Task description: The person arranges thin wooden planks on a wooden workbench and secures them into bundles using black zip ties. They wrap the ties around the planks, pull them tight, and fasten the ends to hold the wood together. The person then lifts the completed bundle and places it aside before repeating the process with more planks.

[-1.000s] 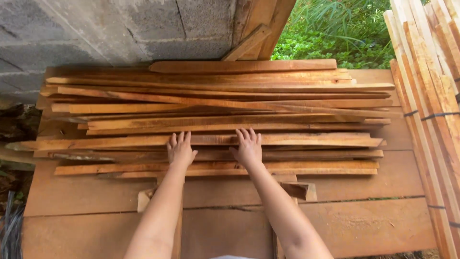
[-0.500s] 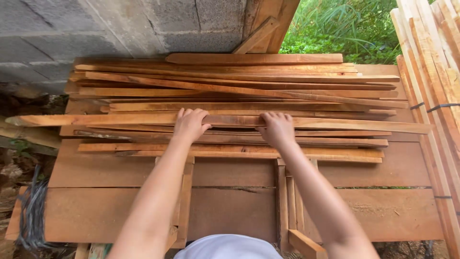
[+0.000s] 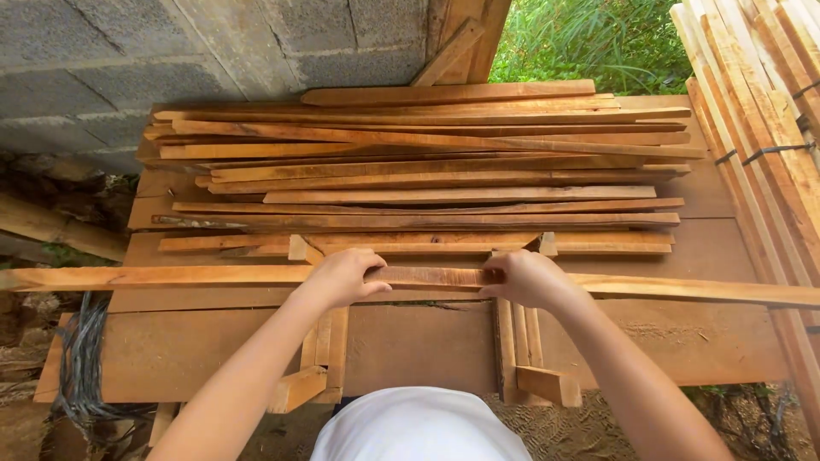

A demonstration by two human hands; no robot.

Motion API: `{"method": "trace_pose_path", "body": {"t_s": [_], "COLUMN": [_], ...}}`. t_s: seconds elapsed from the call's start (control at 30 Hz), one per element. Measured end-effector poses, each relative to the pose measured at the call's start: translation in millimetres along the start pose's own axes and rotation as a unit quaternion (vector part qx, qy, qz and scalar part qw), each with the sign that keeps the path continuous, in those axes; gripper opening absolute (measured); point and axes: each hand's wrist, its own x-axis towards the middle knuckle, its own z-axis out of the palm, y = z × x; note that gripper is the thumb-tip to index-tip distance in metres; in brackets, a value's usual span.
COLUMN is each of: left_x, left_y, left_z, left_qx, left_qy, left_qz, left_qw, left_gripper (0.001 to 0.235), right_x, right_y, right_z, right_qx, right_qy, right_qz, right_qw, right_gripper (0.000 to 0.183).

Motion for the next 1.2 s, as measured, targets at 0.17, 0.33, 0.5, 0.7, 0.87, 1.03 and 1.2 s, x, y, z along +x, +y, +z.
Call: {"method": "trace_pose_path", "body": {"t_s": [0.17,0.33,0.5,0.7,0.87,1.03,1.2], "left_x": [47.0,92.1,124.0,95.8,82.6,45.9,-2.4], "left_y": [-39.4,-84.3,-128.5,-106.4,-95.4,-71.5,-38.3], "left_z": [70.1,156.9,247.8,231.7,247.5,247.3,239.0], "left_qx": [0.048,0.083,0.101,0.051,0.014,-0.017,-0.05], "left_qy": [0.009,-0.026,-0.021,0.016,0.038,0.023,-0.015], "left_qz": [-0.024,-0.063,-0.096,-0.139,-0.182,-0.191,-0.183], "left_qw": [0.999,0.994,0.99,0.989,0.982,0.981,0.982], "left_gripper": [0.04,0.037,0.04,0.043,0.045,0.043,0.045], "right_x": [83.0,131.4,163.8,147.7,130.0,99.3,68.3], "right_y": [32.6,37.2,49.1,23.1,5.1,3.9,6.7], "right_z": [79.2,128.6,202.6,191.4,206.6,227.4,246.9], "right_qx": [-0.098,-0.108,-0.134,0.024,0.043,0.048,0.044], "right_qy": [0.031,0.007,0.041,-0.022,0.059,0.058,-0.007], "right_qz": [0.007,-0.004,0.017,0.048,0.092,0.096,0.097], "right_qw": [0.995,0.994,0.99,0.998,0.993,0.993,0.994], "right_gripper": [0.045,0.043,0.027,0.069,0.059,0.059,0.064]}}
